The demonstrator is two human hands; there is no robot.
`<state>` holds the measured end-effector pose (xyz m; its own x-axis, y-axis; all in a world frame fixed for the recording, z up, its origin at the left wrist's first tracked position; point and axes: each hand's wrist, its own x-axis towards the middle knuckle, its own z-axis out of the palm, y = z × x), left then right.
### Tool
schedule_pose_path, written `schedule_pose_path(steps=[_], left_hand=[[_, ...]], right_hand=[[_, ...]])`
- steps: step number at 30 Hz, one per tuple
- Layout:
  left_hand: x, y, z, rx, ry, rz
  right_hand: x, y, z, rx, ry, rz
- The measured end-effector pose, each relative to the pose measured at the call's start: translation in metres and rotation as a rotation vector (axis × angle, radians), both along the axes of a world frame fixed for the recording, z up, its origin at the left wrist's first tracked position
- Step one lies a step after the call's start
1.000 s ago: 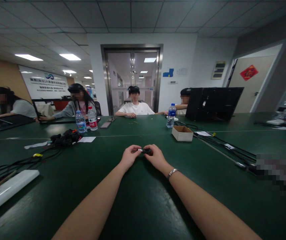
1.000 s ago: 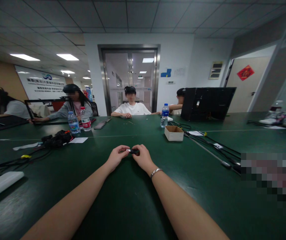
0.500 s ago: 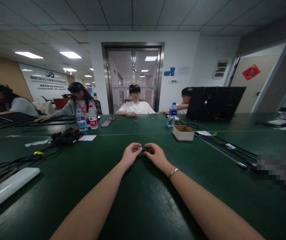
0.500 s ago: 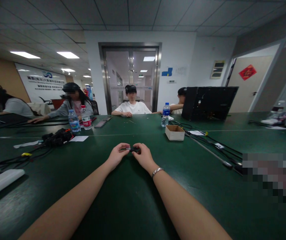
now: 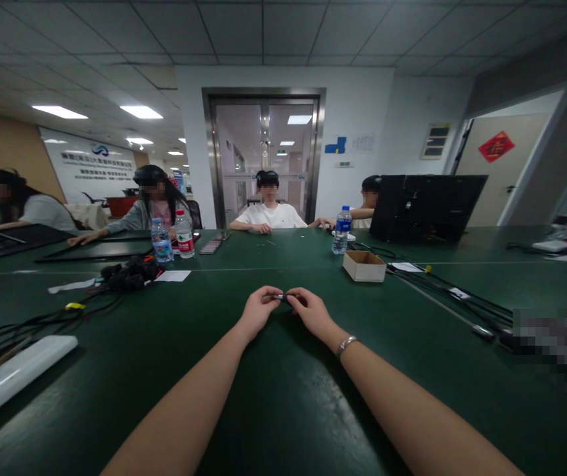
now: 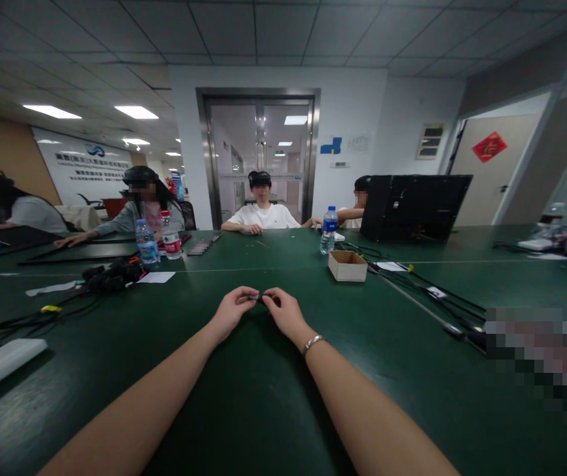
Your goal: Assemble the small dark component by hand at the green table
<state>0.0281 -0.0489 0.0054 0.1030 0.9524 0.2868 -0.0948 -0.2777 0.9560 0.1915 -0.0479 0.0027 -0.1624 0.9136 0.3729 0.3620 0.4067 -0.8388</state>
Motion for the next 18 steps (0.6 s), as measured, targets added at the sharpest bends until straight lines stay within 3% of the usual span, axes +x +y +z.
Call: schedule_pose_path(steps=[4,11,18], left_hand=[[0.0006,-0.0027,0.0018,-0.015,-0.031,0.03],[0.0019,-0.0004,0.0021,-0.2,-0.056,0.107],[0.0035,0.0002,0.0009,-0.199,-0.059,0.091]], right_hand=[[-0.0016,-0.0004,0.0009,-0.025,0.047,0.003],[-0.0031,-0.0051,0.0063,-0.034,0.063,-0.01],[-0.0027,-0.0071,0.0075,-0.021,0.045,-0.018]])
